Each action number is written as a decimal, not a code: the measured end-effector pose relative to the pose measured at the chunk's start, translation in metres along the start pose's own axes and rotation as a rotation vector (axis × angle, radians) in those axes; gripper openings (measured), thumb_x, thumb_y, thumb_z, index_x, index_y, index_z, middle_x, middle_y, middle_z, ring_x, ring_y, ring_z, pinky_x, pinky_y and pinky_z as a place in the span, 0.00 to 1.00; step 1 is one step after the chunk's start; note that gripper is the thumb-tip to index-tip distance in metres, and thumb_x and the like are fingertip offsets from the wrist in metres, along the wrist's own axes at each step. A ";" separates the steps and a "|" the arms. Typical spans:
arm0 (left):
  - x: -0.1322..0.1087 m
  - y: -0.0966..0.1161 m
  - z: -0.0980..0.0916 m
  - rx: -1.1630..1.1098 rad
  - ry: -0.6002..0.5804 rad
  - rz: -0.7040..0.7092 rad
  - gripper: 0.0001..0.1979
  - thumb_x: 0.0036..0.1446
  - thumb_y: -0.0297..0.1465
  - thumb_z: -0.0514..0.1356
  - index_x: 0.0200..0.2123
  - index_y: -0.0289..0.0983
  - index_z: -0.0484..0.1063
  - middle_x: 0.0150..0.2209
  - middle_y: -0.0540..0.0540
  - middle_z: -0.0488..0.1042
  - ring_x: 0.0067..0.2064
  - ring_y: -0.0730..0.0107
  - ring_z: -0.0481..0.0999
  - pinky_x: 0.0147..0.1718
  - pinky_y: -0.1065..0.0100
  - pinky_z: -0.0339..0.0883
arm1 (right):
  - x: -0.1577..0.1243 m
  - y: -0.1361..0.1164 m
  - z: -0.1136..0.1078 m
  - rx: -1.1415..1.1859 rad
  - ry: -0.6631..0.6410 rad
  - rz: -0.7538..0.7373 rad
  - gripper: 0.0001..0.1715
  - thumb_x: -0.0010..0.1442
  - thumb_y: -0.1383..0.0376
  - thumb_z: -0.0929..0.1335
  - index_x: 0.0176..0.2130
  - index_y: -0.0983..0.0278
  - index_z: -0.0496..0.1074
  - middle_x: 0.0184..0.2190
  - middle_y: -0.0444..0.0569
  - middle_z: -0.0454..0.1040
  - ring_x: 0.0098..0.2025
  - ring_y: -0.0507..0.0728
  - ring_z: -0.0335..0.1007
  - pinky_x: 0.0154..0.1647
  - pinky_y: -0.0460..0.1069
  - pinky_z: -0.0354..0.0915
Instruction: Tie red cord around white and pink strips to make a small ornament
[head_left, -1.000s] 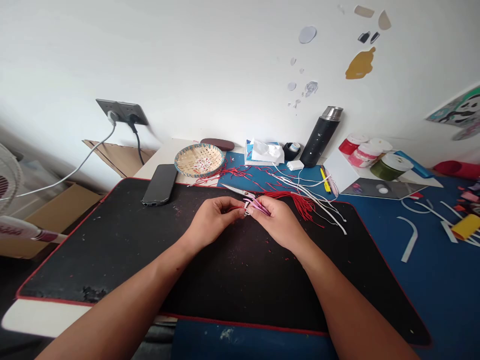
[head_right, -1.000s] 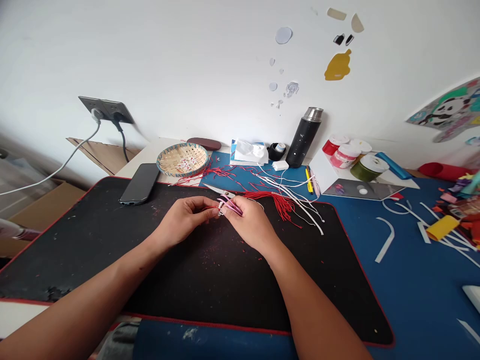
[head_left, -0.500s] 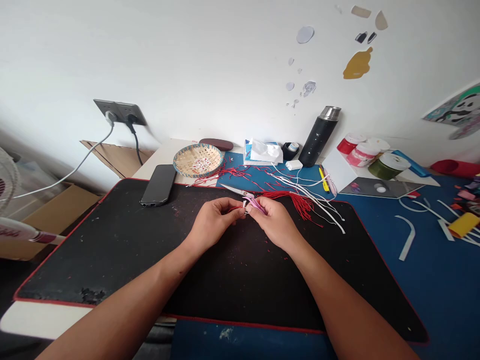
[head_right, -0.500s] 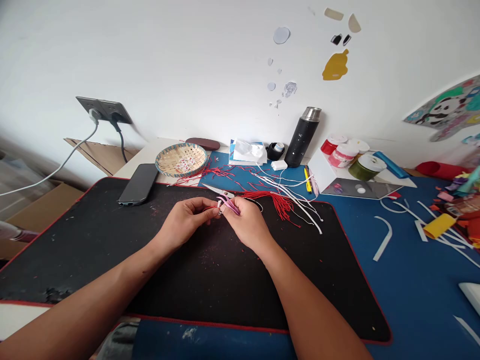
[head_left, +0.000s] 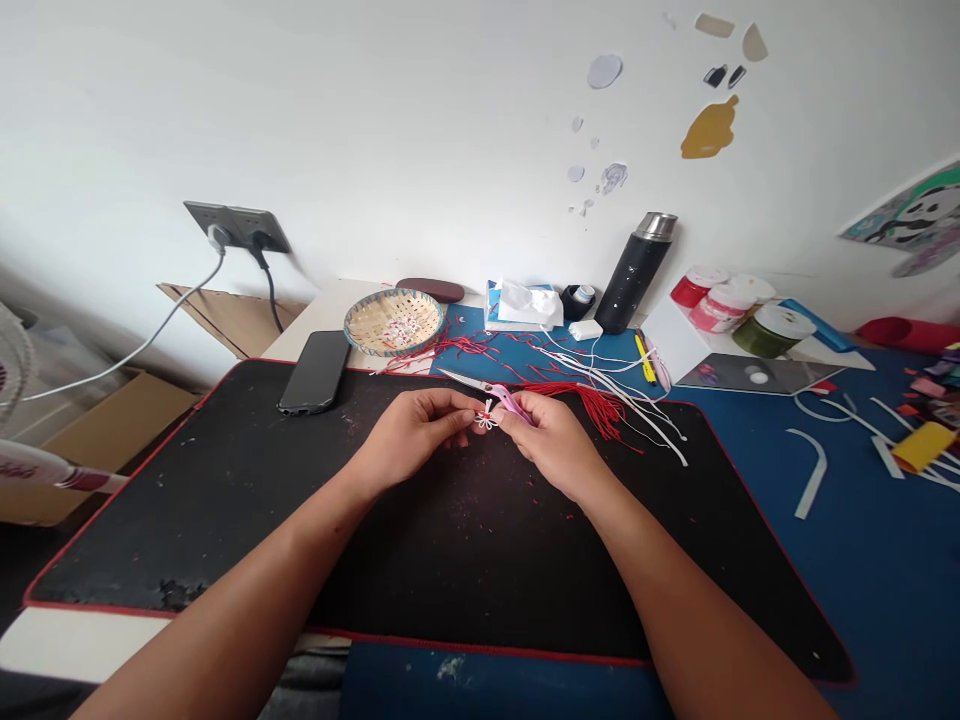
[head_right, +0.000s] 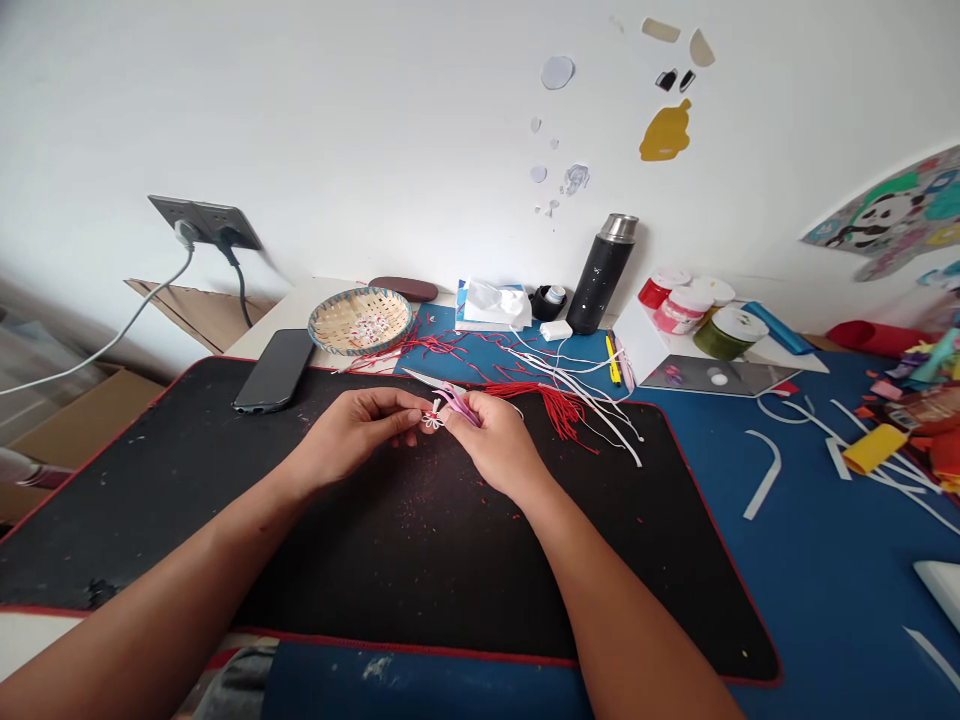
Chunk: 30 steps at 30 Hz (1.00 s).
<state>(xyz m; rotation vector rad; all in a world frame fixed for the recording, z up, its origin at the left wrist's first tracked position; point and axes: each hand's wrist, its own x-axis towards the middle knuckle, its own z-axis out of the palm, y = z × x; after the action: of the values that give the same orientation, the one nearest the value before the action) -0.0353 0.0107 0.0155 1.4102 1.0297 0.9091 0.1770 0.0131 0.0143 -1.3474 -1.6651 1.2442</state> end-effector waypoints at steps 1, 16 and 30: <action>0.000 0.000 0.000 0.007 0.006 -0.006 0.17 0.60 0.43 0.68 0.42 0.35 0.83 0.34 0.45 0.83 0.31 0.69 0.76 0.33 0.67 0.70 | 0.000 0.000 0.000 0.001 -0.002 0.003 0.23 0.64 0.46 0.69 0.36 0.62 0.74 0.22 0.40 0.61 0.23 0.51 0.52 0.25 0.48 0.50; 0.000 -0.003 0.012 -0.050 0.102 -0.036 0.17 0.53 0.42 0.73 0.38 0.36 0.80 0.35 0.45 0.82 0.32 0.68 0.77 0.33 0.66 0.72 | -0.001 -0.002 0.002 0.012 -0.014 -0.023 0.19 0.65 0.48 0.68 0.36 0.62 0.72 0.21 0.38 0.58 0.22 0.51 0.51 0.23 0.47 0.50; -0.001 -0.006 0.018 -0.067 0.147 -0.047 0.17 0.54 0.42 0.72 0.38 0.36 0.77 0.33 0.48 0.78 0.30 0.71 0.74 0.30 0.69 0.68 | 0.000 -0.002 0.003 0.013 -0.001 -0.035 0.20 0.66 0.47 0.68 0.39 0.62 0.75 0.21 0.39 0.62 0.23 0.53 0.56 0.26 0.48 0.55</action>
<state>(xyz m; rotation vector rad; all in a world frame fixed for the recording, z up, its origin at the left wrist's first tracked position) -0.0193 0.0037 0.0081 1.2728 1.1268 1.0148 0.1733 0.0121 0.0146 -1.3050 -1.6718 1.2333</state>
